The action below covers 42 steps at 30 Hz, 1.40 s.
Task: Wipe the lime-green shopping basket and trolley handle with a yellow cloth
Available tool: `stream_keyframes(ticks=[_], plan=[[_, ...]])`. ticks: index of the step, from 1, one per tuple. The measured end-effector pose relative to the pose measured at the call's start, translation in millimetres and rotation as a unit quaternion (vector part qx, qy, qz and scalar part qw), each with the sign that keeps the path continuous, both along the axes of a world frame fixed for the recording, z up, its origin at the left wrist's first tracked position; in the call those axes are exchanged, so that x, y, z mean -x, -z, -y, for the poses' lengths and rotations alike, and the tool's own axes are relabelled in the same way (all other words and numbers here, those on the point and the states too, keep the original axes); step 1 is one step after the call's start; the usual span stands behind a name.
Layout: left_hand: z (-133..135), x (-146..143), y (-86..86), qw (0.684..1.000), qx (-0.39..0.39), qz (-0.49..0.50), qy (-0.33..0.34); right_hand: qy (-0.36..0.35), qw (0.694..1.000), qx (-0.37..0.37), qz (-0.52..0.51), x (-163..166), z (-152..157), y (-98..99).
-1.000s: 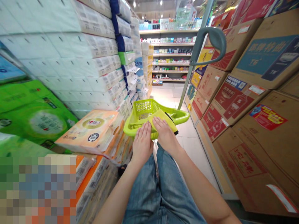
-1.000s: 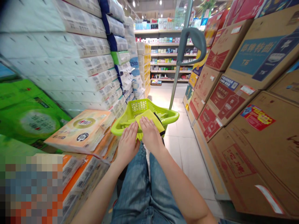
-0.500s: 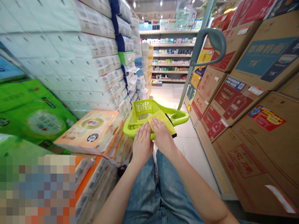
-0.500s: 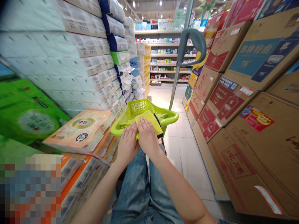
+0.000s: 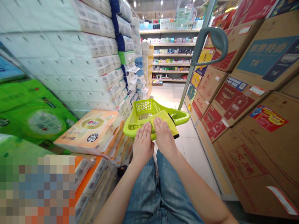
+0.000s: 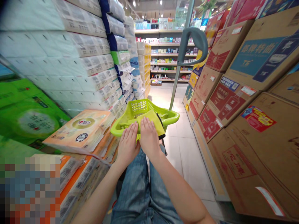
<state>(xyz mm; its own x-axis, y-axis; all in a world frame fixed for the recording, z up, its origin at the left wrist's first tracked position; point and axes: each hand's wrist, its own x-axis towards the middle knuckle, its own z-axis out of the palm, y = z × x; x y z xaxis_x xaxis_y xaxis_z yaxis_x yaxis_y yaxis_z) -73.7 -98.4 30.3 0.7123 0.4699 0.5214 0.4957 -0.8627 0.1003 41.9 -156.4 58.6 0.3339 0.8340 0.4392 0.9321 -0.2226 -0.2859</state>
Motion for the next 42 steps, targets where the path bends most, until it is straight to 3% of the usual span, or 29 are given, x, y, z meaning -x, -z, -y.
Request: stream_keyframes(ticks=[2, 5, 8, 10, 13, 18, 22, 26, 29, 31, 36, 39, 42], plan=[[-0.6, 0.8, 0.7, 1.000, -0.001, -0.004, 0.001, -0.055, 0.998, -0.004, 0.001, 1.3, 0.0, 0.5], [-0.7, 1.3, 0.6, 1.000, -0.002, -0.006, 0.001, -0.080, 0.997, 0.006, -0.013, -29.9, 13.4, -0.5], [0.0, 0.8, -0.4, 1.000, -0.001, -0.001, 0.003, 0.010, 0.999, 0.018, -0.039, -68.3, 29.2, -3.6], [0.7, 0.1, -0.9, 1.000, -0.001, 0.003, 0.004, 0.074, 0.996, 0.029, -0.045, -76.3, 32.3, -5.9], [1.3, -0.7, -1.1, 1.000, -0.001, 0.009, 0.003, 0.083, 0.996, 0.028, -0.022, -52.7, 21.6, -7.0], [0.2, 0.5, -0.2, 1.000, 0.006, 0.003, 0.007, -0.054, 0.998, -0.009, -0.005, 1.1, -1.9, -0.9], [-0.6, 1.8, -0.7, 1.000, 0.010, -0.001, 0.010, -0.070, 0.997, -0.006, -0.028, -23.2, 7.9, 1.7], [0.3, 0.7, -1.7, 1.000, 0.008, 0.005, 0.006, 0.041, 0.997, 0.004, -0.060, -67.7, 23.6, -2.2], [1.5, -0.3, -1.3, 1.000, 0.005, 0.009, 0.003, 0.104, 0.992, 0.023, -0.061, -66.2, 21.4, -6.7], [1.8, -0.5, -0.9, 1.000, 0.005, 0.009, 0.003, 0.091, 0.995, 0.027, -0.041, -45.7, 13.1, -8.3], [0.2, 0.2, -0.7, 1.000, 0.009, 0.007, 0.004, -0.051, 0.998, 0.023, -0.016, 2.7, -2.7, -6.6], [-0.4, 0.7, -0.8, 1.000, 0.008, 0.008, 0.007, -0.077, 0.996, 0.018, -0.028, -13.3, 4.8, -5.2], [0.0, 0.6, -0.7, 1.000, 0.004, 0.013, 0.010, -0.019, 0.999, 0.008, -0.051, -51.0, 17.5, -4.2]])
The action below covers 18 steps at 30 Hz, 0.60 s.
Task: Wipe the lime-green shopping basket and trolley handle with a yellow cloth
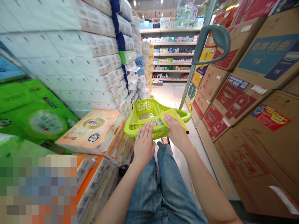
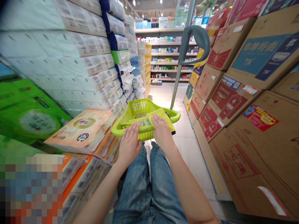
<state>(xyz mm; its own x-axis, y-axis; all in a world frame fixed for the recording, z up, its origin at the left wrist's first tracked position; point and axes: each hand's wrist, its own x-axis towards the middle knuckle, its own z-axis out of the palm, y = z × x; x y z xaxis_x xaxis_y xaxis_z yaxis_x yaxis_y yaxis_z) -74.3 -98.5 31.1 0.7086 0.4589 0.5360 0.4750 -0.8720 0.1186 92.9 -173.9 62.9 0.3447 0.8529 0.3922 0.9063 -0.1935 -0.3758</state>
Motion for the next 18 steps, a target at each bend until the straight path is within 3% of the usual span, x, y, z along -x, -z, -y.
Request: stream_keyframes(ticks=[3, 7, 10, 13, 16, 18], plan=[[1.1, -0.7, -0.4, 1.000, -0.006, -0.003, -0.007, 0.092, 0.996, 0.009, -0.015, -21.8, 4.3, 0.9], [1.7, -1.3, -1.2, 1.000, -0.004, -0.013, -0.016, 0.139, 0.990, -0.002, 0.026, 2.5, -8.3, 2.0], [0.7, -0.9, -0.4, 1.000, -0.004, -0.015, -0.014, 0.083, 0.995, -0.009, 0.046, 36.1, -19.2, 2.9], [-0.3, -0.2, 0.3, 1.000, -0.007, -0.013, -0.008, -0.017, 0.999, -0.014, 0.040, 47.3, -19.9, 4.0], [0.2, -0.4, -0.4, 1.000, -0.006, -0.009, -0.008, -0.073, 0.997, -0.025, 0.015, 24.4, -9.0, 4.6], [1.3, -1.0, -1.2, 1.000, -0.003, -0.007, -0.010, -0.045, 0.999, -0.022, -0.007, -0.5, 0.9, 3.9]])
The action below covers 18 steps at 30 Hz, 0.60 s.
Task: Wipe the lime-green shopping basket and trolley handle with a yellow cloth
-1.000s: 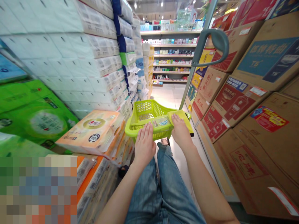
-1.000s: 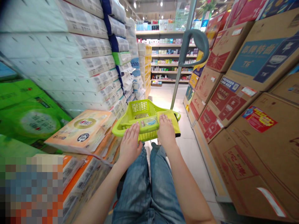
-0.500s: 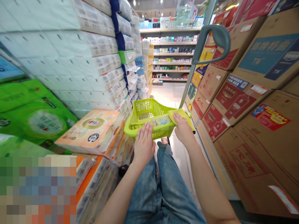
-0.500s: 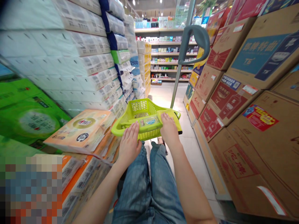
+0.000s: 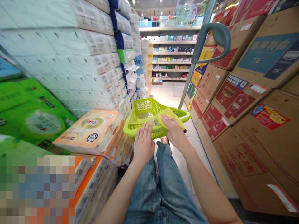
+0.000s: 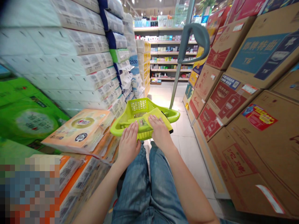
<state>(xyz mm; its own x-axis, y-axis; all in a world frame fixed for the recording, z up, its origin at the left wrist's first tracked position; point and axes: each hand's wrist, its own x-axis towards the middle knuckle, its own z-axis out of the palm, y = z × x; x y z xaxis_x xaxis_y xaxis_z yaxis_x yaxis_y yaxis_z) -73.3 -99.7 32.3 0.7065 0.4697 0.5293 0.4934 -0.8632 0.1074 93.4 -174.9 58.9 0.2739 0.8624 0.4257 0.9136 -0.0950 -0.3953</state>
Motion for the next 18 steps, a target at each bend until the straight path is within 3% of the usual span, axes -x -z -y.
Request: stream_keyframes(ticks=[3, 6, 8, 12, 15, 18], plan=[[1.2, -1.1, -0.4, 1.000, 0.004, 0.003, -0.001, 0.093, 0.995, 0.023, -0.022, -24.1, 8.5, -2.2], [1.3, -1.6, 0.4, 1.000, 0.004, 0.010, 0.000, 0.149, 0.988, 0.025, -0.005, -10.3, 1.5, -4.1], [0.9, -1.4, 0.8, 1.000, 0.006, 0.012, 0.002, 0.132, 0.991, 0.020, 0.019, 15.8, -9.2, -4.9], [-0.1, -0.4, 0.9, 1.000, 0.007, 0.003, 0.003, 0.016, 0.999, 0.017, 0.036, 53.6, -23.0, -5.8], [-0.4, -0.3, 1.0, 1.000, 0.005, -0.007, -0.001, -0.006, 1.000, 0.012, 0.018, 35.6, -15.1, -4.4], [-0.3, -0.6, 1.6, 1.000, 0.003, -0.007, -0.002, 0.057, 0.998, -0.001, -0.010, -6.4, 0.6, -0.6]])
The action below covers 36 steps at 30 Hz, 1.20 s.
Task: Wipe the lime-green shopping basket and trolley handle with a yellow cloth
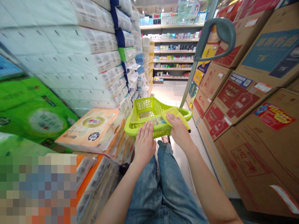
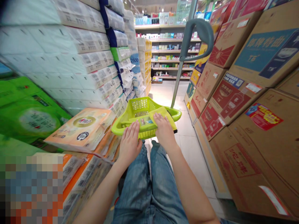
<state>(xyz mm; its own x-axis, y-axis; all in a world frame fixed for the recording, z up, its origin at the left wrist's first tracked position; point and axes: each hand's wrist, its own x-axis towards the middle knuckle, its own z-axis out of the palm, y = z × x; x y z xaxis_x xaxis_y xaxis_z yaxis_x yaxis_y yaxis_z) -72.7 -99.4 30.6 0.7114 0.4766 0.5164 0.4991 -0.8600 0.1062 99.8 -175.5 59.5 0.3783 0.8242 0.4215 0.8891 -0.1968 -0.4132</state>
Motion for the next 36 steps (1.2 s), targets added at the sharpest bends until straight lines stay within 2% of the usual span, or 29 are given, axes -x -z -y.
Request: stream_keyframes(ticks=[3, 6, 10, 13, 15, 17, 20, 22, 24, 26, 29, 31, 34, 36], plan=[[0.4, -0.5, 0.2, 1.000, -0.002, 0.007, 0.003, 0.085, 0.996, 0.005, -0.013, -23.7, 7.8, 2.7], [1.1, -1.2, -0.1, 1.000, 0.001, 0.009, -0.001, 0.115, 0.993, 0.010, 0.012, -5.2, 0.3, 2.5], [0.9, -1.9, 0.2, 1.000, 0.003, 0.002, -0.005, 0.026, 0.999, 0.005, 0.043, 51.5, -19.3, 0.3], [0.3, -1.5, 0.9, 1.000, -0.001, -0.004, -0.007, -0.044, 0.998, 0.006, 0.034, 67.2, -22.4, -1.6], [0.2, -1.0, 1.0, 1.000, -0.001, -0.006, -0.007, -0.069, 0.997, 0.011, 0.025, 53.8, -16.4, -2.2], [0.2, -0.8, 1.0, 1.000, -0.002, -0.004, -0.005, -0.060, 0.998, 0.014, 0.014, 27.2, -6.9, -1.7], [0.5, -1.2, 1.2, 1.000, -0.004, 0.003, -0.003, 0.019, 1.000, 0.011, -0.006, -11.9, 5.1, -0.3], [1.0, -1.8, 1.4, 1.000, -0.004, 0.006, -0.003, 0.064, 0.998, 0.018, -0.009, -21.0, 7.0, -0.3], [1.5, -2.5, 1.6, 1.000, -0.002, 0.009, -0.005, 0.086, 0.996, 0.026, 0.003, -11.0, 2.7, -1.0], [1.8, -2.9, 1.9, 1.000, -0.001, 0.009, -0.005, 0.074, 0.997, 0.025, 0.027, 13.9, -6.4, -1.6], [1.5, -2.9, 2.3, 1.000, -0.002, 0.007, -0.005, 0.000, 0.999, 0.003, 0.051, 54.0, -20.1, -0.7], [1.0, -2.3, 2.4, 1.000, -0.003, 0.005, -0.005, -0.042, 0.998, -0.007, 0.049, 64.6, -22.9, 0.9], [0.3, -1.3, 2.0, 1.000, -0.005, 0.001, -0.004, -0.059, 0.998, -0.010, 0.034, 44.4, -15.1, 3.8], [0.3, -1.2, 1.7, 1.000, -0.005, 0.000, -0.003, -0.024, 0.999, -0.012, 0.018, 16.4, -5.7, 5.0]])
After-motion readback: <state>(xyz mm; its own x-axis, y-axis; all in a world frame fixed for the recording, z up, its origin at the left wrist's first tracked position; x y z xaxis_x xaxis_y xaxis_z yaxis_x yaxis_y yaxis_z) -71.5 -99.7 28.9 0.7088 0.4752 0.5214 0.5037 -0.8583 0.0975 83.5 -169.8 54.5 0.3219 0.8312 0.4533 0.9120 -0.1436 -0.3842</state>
